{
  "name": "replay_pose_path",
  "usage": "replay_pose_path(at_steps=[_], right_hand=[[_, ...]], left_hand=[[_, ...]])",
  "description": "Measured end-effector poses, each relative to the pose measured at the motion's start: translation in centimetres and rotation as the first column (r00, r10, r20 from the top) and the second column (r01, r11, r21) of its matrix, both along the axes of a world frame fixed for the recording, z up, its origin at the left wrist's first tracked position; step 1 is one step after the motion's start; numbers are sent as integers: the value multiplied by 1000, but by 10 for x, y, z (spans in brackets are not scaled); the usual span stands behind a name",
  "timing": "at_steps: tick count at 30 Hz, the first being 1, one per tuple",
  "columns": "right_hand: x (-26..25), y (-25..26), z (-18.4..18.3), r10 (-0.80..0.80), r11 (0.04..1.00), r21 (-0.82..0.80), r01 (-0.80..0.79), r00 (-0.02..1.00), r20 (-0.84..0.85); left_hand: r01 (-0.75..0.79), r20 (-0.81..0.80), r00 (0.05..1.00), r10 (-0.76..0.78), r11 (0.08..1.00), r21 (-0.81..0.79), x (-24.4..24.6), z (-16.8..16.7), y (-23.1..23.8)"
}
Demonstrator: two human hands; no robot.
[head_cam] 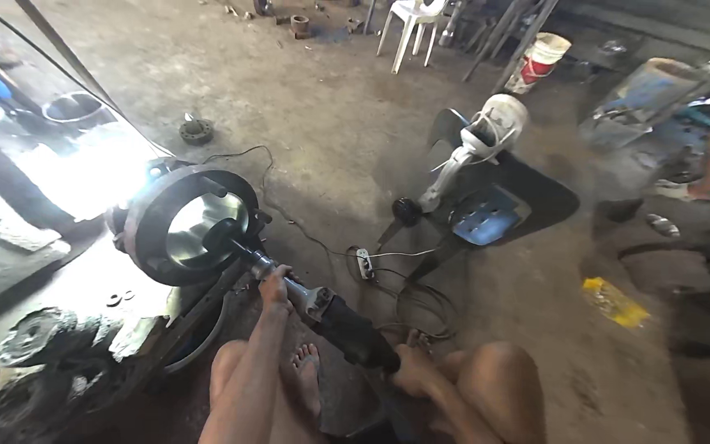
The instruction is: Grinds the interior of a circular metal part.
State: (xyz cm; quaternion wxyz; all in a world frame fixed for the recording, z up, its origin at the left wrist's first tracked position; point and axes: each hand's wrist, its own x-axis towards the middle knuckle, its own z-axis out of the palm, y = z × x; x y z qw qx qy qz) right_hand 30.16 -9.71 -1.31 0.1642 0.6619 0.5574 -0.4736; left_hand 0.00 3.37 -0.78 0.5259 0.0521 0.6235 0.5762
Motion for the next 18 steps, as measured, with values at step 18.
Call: replay_pose_path(at_steps=[18], right_hand=[[4,22,13,78,997,29,-78,997,3]], left_hand=[[10,-8,1000,-9,996,87,2,-6,15]])
